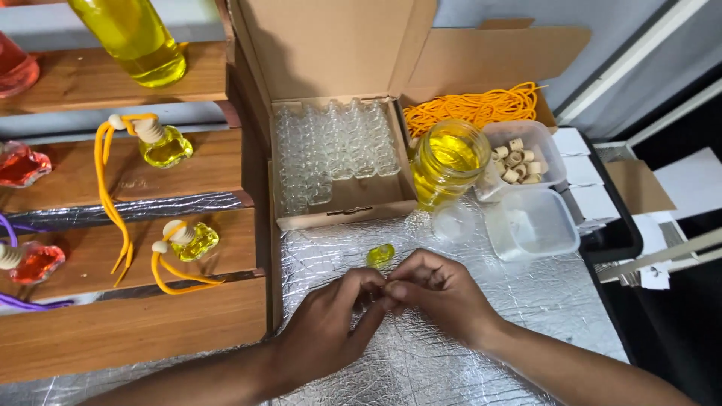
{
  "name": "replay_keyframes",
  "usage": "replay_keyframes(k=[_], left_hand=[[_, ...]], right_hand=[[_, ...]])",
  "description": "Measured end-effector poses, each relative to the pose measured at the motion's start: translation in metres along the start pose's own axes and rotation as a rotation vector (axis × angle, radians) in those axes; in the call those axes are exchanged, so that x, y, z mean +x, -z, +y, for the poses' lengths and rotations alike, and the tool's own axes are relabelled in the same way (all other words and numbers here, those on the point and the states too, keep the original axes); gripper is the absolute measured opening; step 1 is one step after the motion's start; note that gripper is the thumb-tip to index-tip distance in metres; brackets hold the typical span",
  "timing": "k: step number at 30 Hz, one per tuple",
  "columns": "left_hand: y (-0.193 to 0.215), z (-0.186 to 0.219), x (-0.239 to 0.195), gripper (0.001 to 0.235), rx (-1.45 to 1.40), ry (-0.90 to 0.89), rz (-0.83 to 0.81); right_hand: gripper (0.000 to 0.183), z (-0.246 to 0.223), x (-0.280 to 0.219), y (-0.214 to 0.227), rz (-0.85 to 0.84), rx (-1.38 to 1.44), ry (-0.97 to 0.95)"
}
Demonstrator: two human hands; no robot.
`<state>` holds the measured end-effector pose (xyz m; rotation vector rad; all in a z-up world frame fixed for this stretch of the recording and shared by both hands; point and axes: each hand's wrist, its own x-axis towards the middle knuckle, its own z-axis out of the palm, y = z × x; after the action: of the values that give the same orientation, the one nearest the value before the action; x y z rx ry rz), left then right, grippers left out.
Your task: Attaching yellow decorative strings to the wooden caps of small perfume bottles.
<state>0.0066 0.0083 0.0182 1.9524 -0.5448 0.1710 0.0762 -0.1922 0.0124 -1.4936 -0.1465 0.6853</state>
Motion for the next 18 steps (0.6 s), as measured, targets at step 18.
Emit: replay_keyframes(k=[18], left_hand=[[-0.001, -0.006, -0.003, 0.022, 0.106, -0.078, 0.108]], right_hand=[[0.008, 0.016, 0.002, 0.008, -0.229, 0.274, 0.018]])
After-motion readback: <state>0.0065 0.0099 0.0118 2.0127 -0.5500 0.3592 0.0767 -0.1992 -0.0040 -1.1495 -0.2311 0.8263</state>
